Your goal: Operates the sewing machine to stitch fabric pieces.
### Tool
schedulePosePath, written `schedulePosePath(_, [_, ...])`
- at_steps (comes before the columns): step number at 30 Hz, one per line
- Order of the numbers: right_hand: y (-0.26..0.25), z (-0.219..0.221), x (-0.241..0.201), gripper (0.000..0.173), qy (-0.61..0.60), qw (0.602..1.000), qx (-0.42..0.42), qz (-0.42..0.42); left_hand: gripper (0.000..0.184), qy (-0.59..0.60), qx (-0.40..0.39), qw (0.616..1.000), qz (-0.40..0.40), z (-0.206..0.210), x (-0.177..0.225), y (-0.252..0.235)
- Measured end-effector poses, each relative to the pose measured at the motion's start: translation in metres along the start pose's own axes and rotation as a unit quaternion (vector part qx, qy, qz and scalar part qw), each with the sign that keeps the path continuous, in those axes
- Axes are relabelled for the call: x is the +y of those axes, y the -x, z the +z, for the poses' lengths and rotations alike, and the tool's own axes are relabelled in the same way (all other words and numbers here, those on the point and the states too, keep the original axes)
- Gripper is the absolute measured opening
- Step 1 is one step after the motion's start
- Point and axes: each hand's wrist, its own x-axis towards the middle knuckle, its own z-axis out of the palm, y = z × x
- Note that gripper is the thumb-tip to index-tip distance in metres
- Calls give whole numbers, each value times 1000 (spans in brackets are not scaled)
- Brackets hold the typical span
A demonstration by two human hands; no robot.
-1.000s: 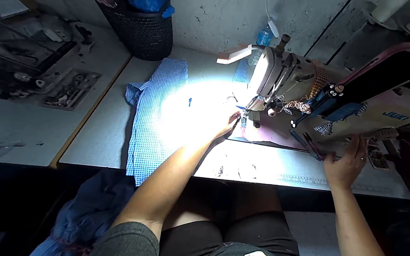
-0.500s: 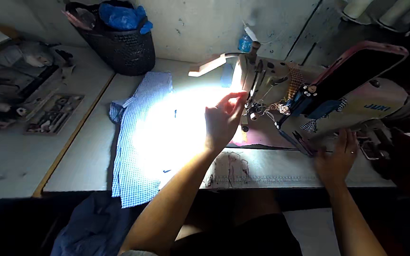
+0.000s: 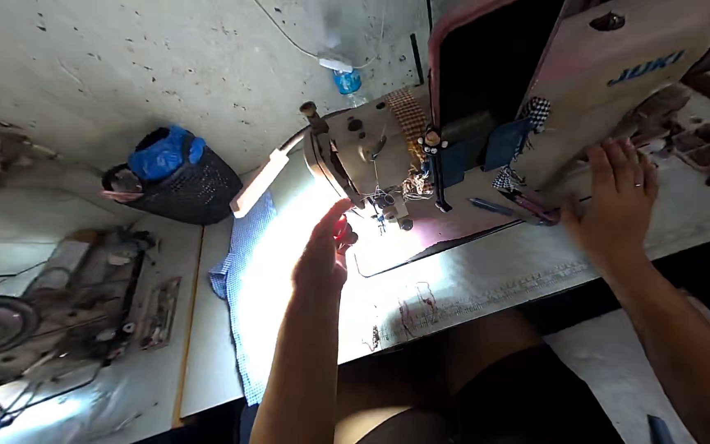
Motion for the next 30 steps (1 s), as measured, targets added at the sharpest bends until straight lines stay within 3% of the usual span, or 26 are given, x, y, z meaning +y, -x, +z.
schedulePosePath(3, [1,-1,1,67,-11,1000,-1,2,22,-36,67,994,82,-4,-8,10])
schedulePosePath(6, [5,1,5,62,-14,999,33,-4,28,155,52,983,83,-26,-12,11])
schedulePosePath(8, [12,-2,2,56,-49,993,105,-17,31,210,46,973,89,-48,-24,14])
schedulePosePath(11, [23,-21,-45,36,-182,962,194,-65,31,81,12,987,137,-83,-47,20])
schedulePosePath(13, [36,-30,-105,23,-332,930,141,-73,24,-66,-28,980,183,-106,-63,20])
schedulePosePath(16, [38,-15,-196,25,-499,862,-80,-29,9,-274,10,932,237,-123,-84,19])
schedulePosePath(18, [24,1,-242,33,-546,813,-199,28,17,-383,53,893,229,-121,-87,26])
schedulePosePath(20, [8,12,-276,34,-656,702,-243,130,25,-431,72,870,227,-120,-89,31])
schedulePosePath(22, [-2,19,-300,29,-762,571,-216,216,26,-444,82,866,216,-118,-88,36])
schedulePosePath(23, [-5,23,-306,25,-786,535,-203,235,26,-449,81,865,209,-117,-88,38])
schedulePosePath(26, [-4,43,-312,20,-796,512,-175,272,30,-493,67,855,148,-113,-90,38])
schedulePosePath(28, [-2,51,-306,25,-786,506,-163,315,34,-523,51,841,125,-107,-88,40])
schedulePosePath(30, [7,56,-295,27,-732,576,-160,328,37,-523,37,827,204,-102,-95,42])
